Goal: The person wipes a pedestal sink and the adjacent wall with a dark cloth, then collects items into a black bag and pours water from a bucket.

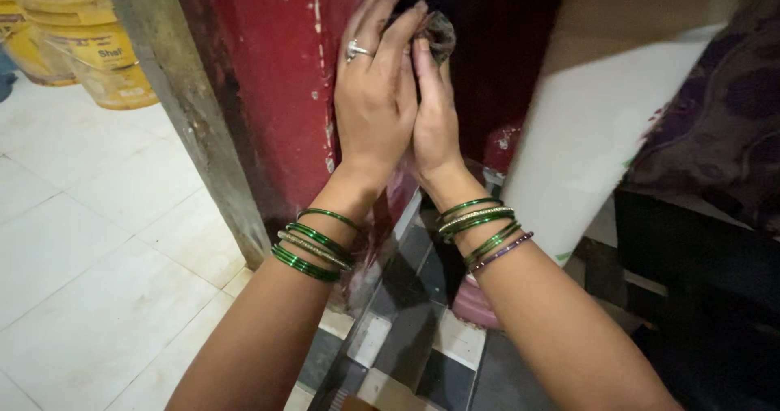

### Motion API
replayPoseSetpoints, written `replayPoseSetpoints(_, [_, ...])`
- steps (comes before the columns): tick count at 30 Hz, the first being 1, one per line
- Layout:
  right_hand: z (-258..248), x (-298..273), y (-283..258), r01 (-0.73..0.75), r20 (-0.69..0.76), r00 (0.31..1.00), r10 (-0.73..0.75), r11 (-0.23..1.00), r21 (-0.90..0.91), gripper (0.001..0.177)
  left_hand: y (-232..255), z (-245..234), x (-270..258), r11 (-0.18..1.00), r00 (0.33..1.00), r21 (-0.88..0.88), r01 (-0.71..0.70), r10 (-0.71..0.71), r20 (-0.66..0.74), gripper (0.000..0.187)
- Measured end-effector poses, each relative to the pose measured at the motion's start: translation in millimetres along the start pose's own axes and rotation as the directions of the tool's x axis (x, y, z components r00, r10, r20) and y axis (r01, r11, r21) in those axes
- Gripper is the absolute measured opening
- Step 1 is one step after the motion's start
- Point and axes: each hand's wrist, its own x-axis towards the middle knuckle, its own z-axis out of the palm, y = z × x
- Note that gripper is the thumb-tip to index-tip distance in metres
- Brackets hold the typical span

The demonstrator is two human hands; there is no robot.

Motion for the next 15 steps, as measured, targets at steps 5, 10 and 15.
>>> replayPoseSetpoints(5, [-10, 1, 10, 0.083, 0.071, 0.995, -0.069, 0.972, -0.221, 0.049, -3, -5, -3, 0.998, 0.999, 0.032, -0.044, 0.044, 0.029, 0.029])
replayPoseSetpoints(10, [-42, 6, 43, -0.029, 0.059, 0.998, 0.035, 0.995, -0.096, 0.048, -8, -4, -5, 0.956, 0.977, 0.251, -0.154, 0.110, 0.183, 0.031])
replayPoseSetpoints(15, [-71, 10, 81, 0.225, 0.177, 0.973, -0.150, 0.411, -0.884, 0.048, -21, 1, -11, 0.866, 0.943, 0.411, -0.287, 0.181, 0.279, 0.033])
